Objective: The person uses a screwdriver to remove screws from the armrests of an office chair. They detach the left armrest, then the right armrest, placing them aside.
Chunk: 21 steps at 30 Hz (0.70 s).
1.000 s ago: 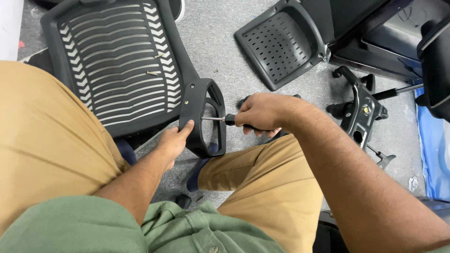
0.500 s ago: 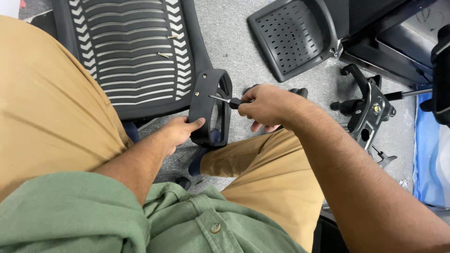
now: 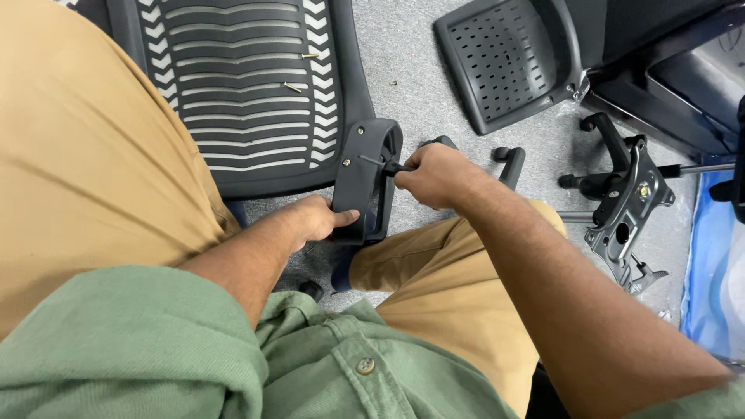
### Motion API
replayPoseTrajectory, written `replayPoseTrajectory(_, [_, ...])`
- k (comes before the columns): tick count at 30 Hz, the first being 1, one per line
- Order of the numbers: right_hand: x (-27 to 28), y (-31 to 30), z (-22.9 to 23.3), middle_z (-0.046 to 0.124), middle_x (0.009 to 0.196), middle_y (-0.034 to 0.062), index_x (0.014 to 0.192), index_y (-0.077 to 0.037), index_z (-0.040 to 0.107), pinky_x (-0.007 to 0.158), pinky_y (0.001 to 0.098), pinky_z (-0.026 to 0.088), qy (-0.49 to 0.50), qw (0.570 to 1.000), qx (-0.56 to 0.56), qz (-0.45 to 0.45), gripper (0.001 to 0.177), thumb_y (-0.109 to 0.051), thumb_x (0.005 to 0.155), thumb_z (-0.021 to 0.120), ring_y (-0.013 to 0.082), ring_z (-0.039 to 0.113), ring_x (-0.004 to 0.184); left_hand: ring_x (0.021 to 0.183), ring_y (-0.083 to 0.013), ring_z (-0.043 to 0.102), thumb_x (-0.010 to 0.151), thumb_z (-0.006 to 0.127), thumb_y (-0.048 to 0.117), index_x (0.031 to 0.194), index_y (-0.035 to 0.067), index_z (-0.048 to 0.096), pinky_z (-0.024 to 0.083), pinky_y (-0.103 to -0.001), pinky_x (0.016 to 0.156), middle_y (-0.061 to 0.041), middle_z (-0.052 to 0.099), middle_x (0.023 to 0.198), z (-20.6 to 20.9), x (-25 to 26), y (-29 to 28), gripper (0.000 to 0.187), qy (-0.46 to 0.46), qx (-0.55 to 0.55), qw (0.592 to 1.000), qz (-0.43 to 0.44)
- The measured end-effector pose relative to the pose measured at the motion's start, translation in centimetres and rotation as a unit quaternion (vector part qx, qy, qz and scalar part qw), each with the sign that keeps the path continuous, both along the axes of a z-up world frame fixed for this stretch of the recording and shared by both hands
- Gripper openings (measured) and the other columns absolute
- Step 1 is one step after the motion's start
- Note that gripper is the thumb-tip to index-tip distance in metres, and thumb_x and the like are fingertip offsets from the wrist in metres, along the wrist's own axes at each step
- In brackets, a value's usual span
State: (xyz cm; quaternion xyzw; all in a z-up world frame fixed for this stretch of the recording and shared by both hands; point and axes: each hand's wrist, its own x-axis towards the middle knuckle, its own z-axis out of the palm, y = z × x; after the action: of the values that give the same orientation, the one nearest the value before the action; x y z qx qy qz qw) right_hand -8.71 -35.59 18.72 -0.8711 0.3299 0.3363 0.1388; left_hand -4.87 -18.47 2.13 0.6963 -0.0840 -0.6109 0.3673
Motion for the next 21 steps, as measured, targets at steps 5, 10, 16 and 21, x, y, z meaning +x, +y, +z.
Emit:
replayPoseTrajectory(5, [0.9,-0.7,-2.4,0.074,0.091,0.0128,0.118,-0.012,0.076,0.085,0.041,0.057,-0.042,0.996,-0.068,0.023,0.04,-0.036,0.086,0.072,0.0256,0.071,0.085,0.127,-0.0373,0.06,0.091,0.072,0.055,0.136,0.001,0.063,0.047,-0.05,0.107,-0.024,0.063,0.137,-1.2,-1.1,-0.1,0.071,-0.07,0.064,0.989,-0.112])
replayPoseTrajectory(10, [0.8,0.3,-2.7,0.075,0.08,0.0132,0.119,-0.01,0.075,0.071,0.0375,0.062,0.01,0.998,-0.038,-0.047,0.038,-0.035,0.09,0.067,0.0239,0.074,0.07,0.087,-0.0281,0.078,0.09,0.07,0.052,0.125,0.001,0.071,0.056,-0.044,0.092,-0.019,0.081,0.107,-2.9,-1.7,-1.4,0.062,-0.06,0.038,0.991,-0.111])
replayPoseTrajectory(16, [1.0,1.8,-3.0,0.075,0.082,0.0129,0.123,-0.014,0.072,0.072,0.037,0.062,-0.002,0.997,-0.075,-0.028,0.038,-0.035,0.093,0.064,0.023,0.074,0.071,0.071,-0.0251,0.076,0.092,0.07,0.055,0.126,-0.001,0.069,0.063,-0.038,0.071,-0.017,0.077,0.107,-4.3,-2.5,-2.5,0.065,-0.085,0.041,0.986,-0.139])
replayPoseTrajectory(21, [2.4,1.7,-3.7,0.075,0.1,0.0191,0.11,-0.007,0.079,0.085,0.0422,0.058,0.009,0.987,-0.14,0.079,0.041,-0.043,0.093,0.07,0.0335,0.071,0.094,0.066,-0.0208,0.072,0.094,0.063,0.063,0.124,0.001,0.07,0.059,-0.04,0.067,-0.015,0.077,0.098,-4.3,-2.5,-3.2,0.07,-0.13,0.08,0.963,-0.223])
